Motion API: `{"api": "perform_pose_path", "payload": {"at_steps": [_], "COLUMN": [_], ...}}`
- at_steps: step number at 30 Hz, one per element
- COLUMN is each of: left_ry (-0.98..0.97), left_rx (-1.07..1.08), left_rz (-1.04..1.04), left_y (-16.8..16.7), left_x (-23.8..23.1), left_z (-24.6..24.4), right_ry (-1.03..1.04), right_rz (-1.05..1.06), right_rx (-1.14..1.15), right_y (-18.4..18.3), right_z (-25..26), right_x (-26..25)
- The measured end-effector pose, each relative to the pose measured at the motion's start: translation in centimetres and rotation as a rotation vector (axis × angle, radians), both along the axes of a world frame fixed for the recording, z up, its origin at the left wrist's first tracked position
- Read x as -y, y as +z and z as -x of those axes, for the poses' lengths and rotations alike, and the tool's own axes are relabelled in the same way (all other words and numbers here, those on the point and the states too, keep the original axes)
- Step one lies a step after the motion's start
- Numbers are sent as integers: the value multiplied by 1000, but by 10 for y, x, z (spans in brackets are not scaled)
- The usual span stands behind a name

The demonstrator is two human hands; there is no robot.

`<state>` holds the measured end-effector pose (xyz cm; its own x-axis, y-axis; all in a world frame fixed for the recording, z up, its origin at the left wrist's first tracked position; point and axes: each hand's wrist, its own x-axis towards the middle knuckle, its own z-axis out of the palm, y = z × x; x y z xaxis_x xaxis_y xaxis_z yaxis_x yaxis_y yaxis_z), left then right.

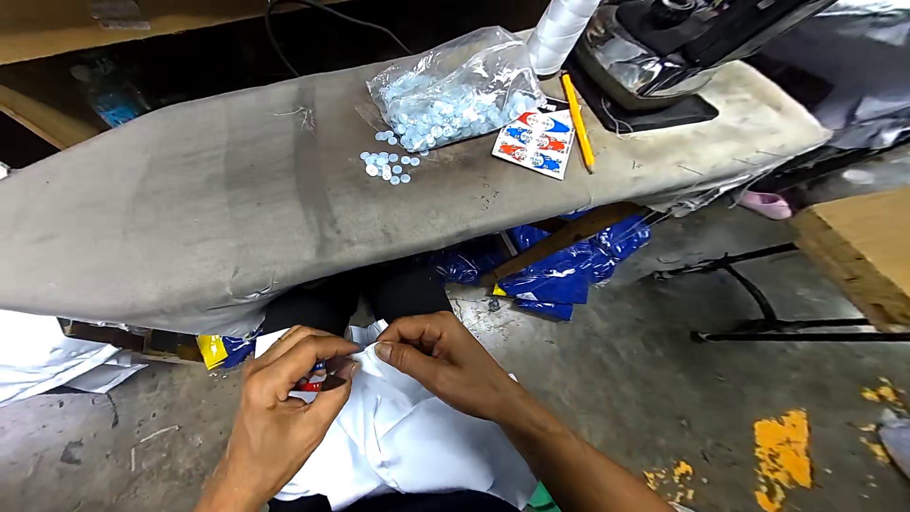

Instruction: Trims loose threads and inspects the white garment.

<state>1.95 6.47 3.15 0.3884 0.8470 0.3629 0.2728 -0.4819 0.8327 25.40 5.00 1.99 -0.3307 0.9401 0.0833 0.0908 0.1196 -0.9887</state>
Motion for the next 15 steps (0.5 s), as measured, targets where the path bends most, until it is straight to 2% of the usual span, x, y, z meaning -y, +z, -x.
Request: {"api": "perform_pose_path", "payload": {"at_steps": [8, 12, 15], "left_ry": [-9, 2, -10], "left_rx": [-60, -302, -351], "left_rz": [-124, -362, -403], "left_y": [0, 8, 8], "left_x": [2, 4, 2], "left_z": [-5, -6, -9], "right_ry": [-51, -49, -25], "right_rz": [-68, -82, -79], "right_rx": [102, 136, 117], "right_y": [19, 23, 23], "right_z": [7, 9, 10], "right_x": [8, 9, 7]}}
